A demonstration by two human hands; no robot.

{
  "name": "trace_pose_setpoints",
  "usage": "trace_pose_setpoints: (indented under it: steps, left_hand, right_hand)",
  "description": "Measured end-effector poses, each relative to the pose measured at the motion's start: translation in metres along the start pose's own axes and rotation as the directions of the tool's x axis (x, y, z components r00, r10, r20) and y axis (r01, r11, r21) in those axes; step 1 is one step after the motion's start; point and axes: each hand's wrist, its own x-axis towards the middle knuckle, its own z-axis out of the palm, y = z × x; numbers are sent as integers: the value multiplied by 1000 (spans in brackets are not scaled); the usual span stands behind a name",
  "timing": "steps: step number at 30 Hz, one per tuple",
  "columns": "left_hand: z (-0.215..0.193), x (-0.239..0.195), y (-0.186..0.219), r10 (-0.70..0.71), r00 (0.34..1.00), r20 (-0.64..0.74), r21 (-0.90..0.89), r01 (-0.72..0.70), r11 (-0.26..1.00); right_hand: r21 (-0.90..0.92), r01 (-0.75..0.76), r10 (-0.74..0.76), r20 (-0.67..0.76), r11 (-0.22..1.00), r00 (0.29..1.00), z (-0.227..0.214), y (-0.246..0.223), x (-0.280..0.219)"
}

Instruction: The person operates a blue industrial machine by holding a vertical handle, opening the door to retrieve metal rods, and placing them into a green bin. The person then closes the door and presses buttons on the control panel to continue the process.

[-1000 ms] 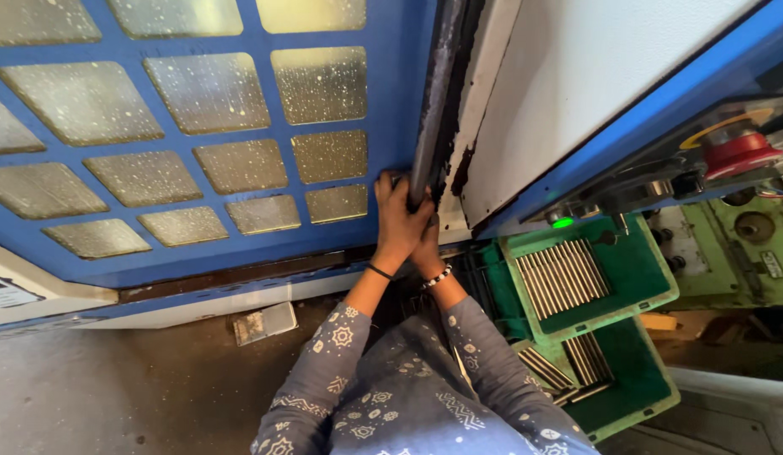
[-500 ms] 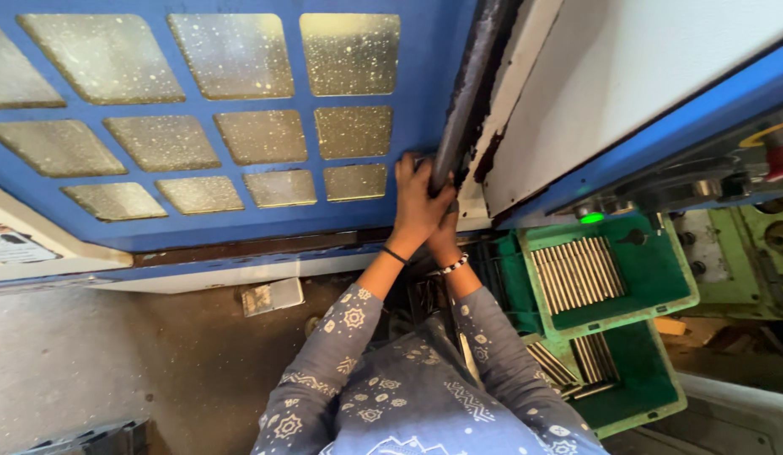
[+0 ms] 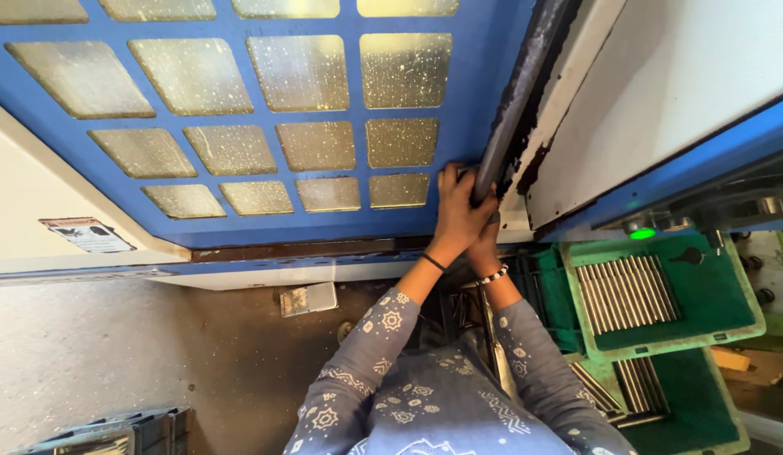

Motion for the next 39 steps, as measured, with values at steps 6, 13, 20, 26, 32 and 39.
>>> trace_pose_setpoints:
  steps: [6,13,20,26,32,39]
  left_hand:
    - [-2,0,2,-9,1000,15,5,9,1000]
    - [0,0,3,-11,1000,1,7,11,1000]
    - [1,1,2,-2,1000,-8,12,2,1000]
    - [-2,0,6,-24,1000,13,1,24,1000]
    - [-5,1,9,-32,999,36,-10,32,999]
    - [-6,1,10,-54,997,50,-26,55,998]
  right_hand:
    - [559,-220,270,-8,799,963,-2,19,4]
    - [6,-38,38,17,999,999,-1,1,0]
    - [-64,37,-35,26,997,999,3,-19,7]
    - [-68,-5,6,18,998,1000,6,-29,9]
    - [-29,-27,28,28,999,999,9,-34,11]
    - [-62,-14,16,36,998,999,7,-29,10]
